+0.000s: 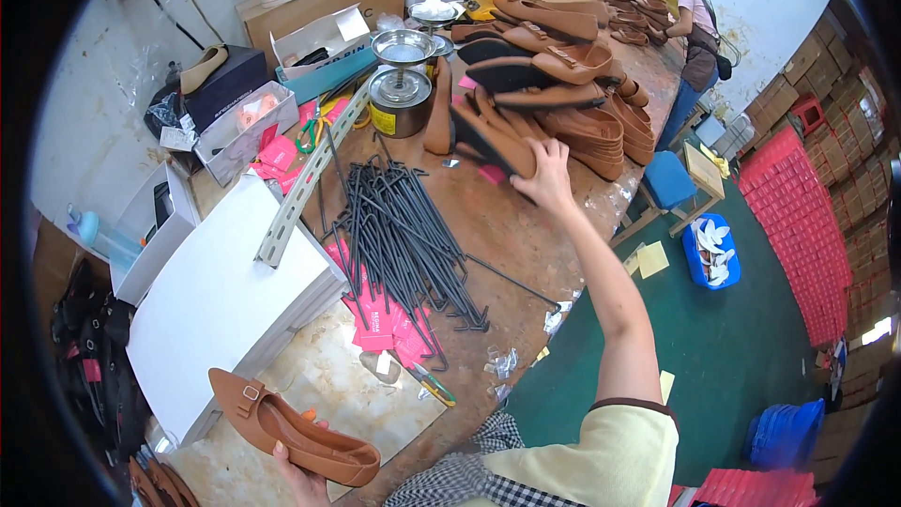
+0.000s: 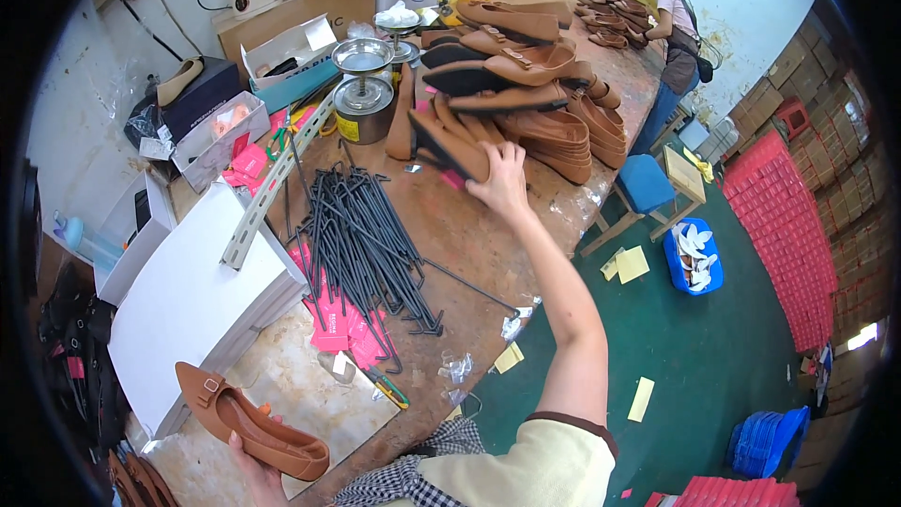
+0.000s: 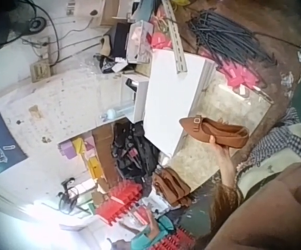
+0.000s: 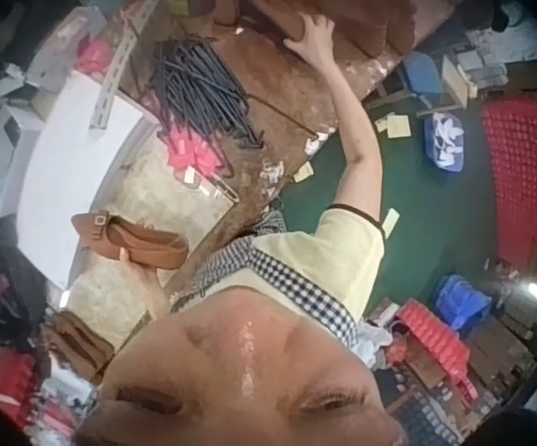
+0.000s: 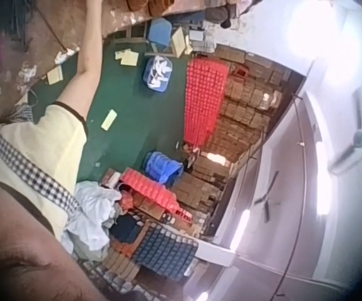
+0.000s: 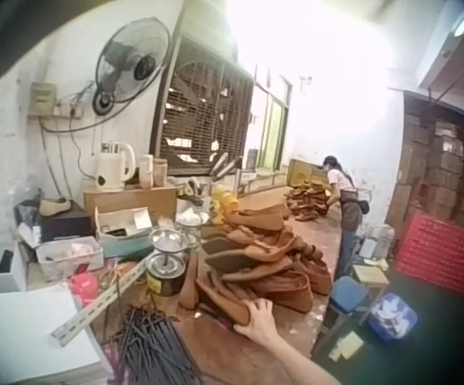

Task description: Stuffing brown flat shoes with tissue paper and adjusting it with a metal rod.

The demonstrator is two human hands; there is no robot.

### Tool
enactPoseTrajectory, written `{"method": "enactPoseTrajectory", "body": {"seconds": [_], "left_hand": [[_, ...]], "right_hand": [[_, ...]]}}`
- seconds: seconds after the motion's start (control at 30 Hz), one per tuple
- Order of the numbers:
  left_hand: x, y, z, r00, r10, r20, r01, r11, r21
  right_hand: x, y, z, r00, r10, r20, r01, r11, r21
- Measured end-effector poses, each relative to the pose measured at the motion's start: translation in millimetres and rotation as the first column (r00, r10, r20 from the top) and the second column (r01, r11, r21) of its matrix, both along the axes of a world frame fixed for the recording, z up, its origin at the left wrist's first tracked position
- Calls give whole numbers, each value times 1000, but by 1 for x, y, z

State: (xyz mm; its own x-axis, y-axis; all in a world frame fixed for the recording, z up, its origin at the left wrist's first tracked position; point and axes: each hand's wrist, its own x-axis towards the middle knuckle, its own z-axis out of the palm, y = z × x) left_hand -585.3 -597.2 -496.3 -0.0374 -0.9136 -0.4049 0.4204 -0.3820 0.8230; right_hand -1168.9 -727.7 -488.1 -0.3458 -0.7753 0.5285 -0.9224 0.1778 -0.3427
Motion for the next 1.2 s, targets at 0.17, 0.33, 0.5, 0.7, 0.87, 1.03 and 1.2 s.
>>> {"method": "enactPoseTrajectory", "body": {"seconds": [0.17, 0.33, 0.5, 0.7, 0.87, 1.03, 1.2], "left_hand": [[9, 14, 1, 999, 35, 11, -35, 999, 19], [6, 19, 8, 1000, 20, -18, -19, 999, 45], [7, 25, 8, 999, 14, -49, -14, 1000, 7], [9, 24, -2, 995, 7, -97, 2, 995, 97], [17, 41, -4, 999, 16, -46, -13, 997, 71], [3, 42, 2, 995, -26, -97, 34, 997, 76], [16, 51, -4, 994, -68, -91, 72, 997, 42]], "right_hand": [[80, 71, 13, 999, 21, -35, -19, 998, 64], [122, 121, 17, 999, 40, -26, -35, 988, 150], [50, 184, 52, 767, 267, 583, -257, 961, -102], [-113, 175, -146, 486, -691, 535, 745, 648, 160], [-53, 166, -129, 464, -638, 615, 784, 619, 50], [-35, 196, -155, 531, -245, 811, 709, 653, -267], [48, 231, -66, 433, 100, 896, 546, 762, -349]]}}
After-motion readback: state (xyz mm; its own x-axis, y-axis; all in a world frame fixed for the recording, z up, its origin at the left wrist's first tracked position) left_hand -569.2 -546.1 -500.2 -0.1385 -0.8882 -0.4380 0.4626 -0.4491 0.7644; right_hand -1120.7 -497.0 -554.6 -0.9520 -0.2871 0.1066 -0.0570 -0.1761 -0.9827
